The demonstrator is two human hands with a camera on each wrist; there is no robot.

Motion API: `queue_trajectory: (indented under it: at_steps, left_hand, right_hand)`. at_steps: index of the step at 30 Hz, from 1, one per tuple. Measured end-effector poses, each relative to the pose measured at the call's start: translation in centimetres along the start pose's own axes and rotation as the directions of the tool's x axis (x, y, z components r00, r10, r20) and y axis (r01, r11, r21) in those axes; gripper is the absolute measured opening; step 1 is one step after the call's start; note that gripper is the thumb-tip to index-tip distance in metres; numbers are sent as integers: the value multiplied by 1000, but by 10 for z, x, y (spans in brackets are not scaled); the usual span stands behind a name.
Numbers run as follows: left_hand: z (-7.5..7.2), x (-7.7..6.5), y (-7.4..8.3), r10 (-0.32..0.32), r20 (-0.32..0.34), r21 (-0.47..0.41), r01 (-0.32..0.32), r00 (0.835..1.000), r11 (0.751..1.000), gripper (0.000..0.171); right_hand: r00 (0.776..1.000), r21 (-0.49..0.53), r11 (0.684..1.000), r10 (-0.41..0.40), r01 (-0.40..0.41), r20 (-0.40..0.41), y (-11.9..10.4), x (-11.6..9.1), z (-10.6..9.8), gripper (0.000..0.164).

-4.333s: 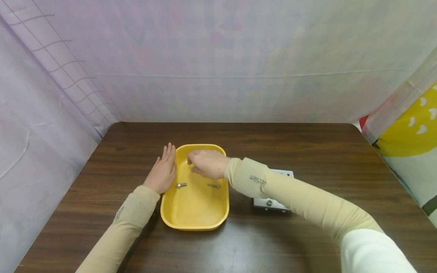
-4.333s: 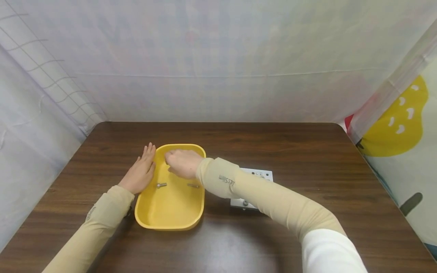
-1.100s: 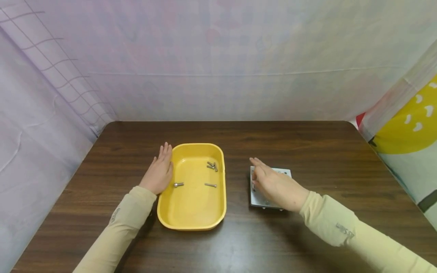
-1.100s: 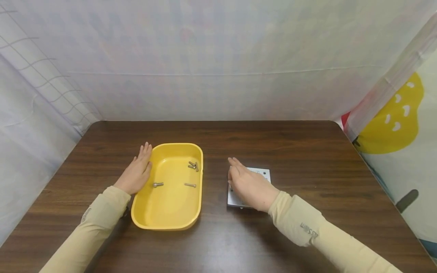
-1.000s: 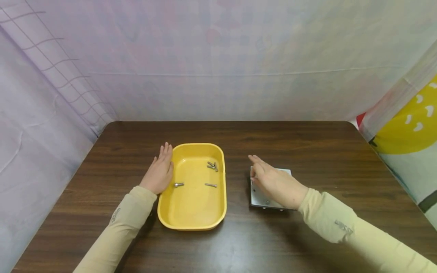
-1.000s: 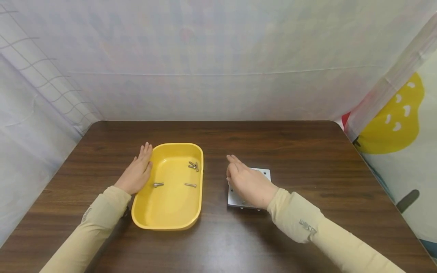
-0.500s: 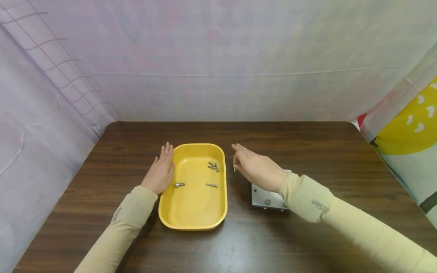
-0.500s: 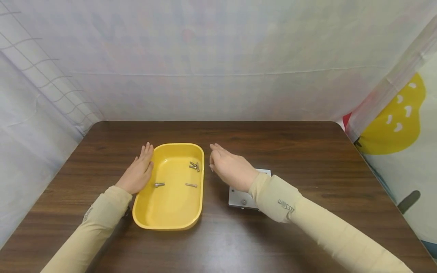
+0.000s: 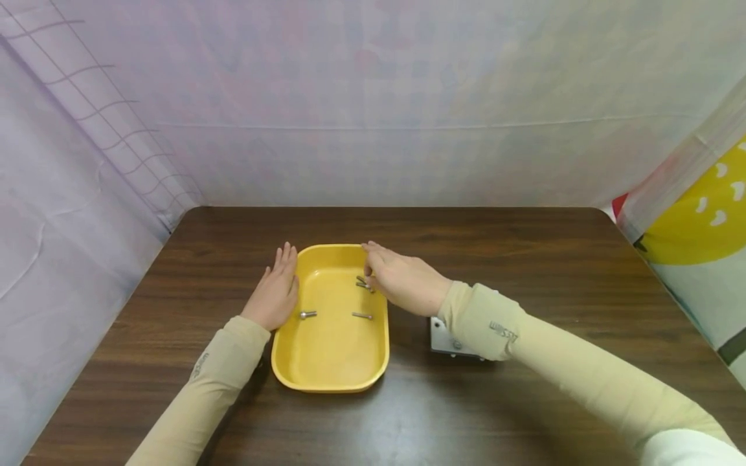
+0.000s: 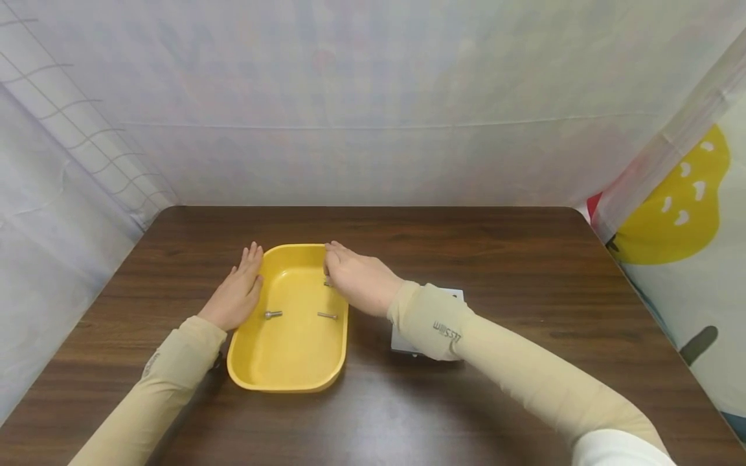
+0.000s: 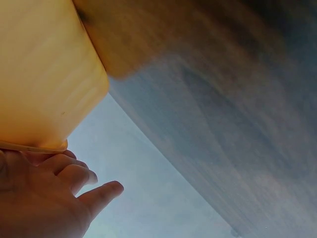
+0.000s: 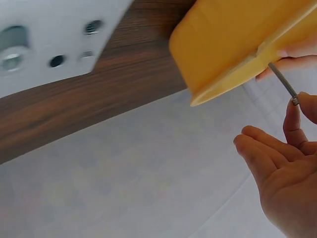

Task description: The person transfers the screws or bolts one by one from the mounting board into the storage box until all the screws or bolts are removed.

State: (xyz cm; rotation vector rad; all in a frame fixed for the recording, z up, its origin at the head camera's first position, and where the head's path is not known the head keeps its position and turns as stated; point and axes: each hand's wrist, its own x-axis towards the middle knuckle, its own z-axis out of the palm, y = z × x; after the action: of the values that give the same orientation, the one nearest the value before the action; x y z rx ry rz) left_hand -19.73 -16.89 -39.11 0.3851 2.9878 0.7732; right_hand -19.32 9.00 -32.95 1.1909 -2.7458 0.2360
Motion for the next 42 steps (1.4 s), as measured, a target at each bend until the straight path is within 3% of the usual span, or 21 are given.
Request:
queue_trajectory:
  at_steps: [7,15,22,29,42]
  left_hand:
    - [-1,0,0,-1,4,-7,1,1000,1000,57]
    - [-1,0,0,-2,11,-12,2,1000,1000,57]
    - [-1,0,0,0,4,-8,0,1000,1000,57]
    - [-1,-1,-2,6,-10,-4,-6,1000,1000,57]
    - [0,-1,-5,8,10,7,-9,1000,1000,57]
  right_hand:
    - [997,-24,998,-64,65,44,-8,16,4,11]
    - [994,9,999,-38,37,106,-18,33,5,11]
    - [994,57,997,-49,44,100,-26,45,9,14]
    - [993,57,997,-53,47,108,-27,48,13,21]
    - [994,75,997,27,-35,104,-18,37,8,24]
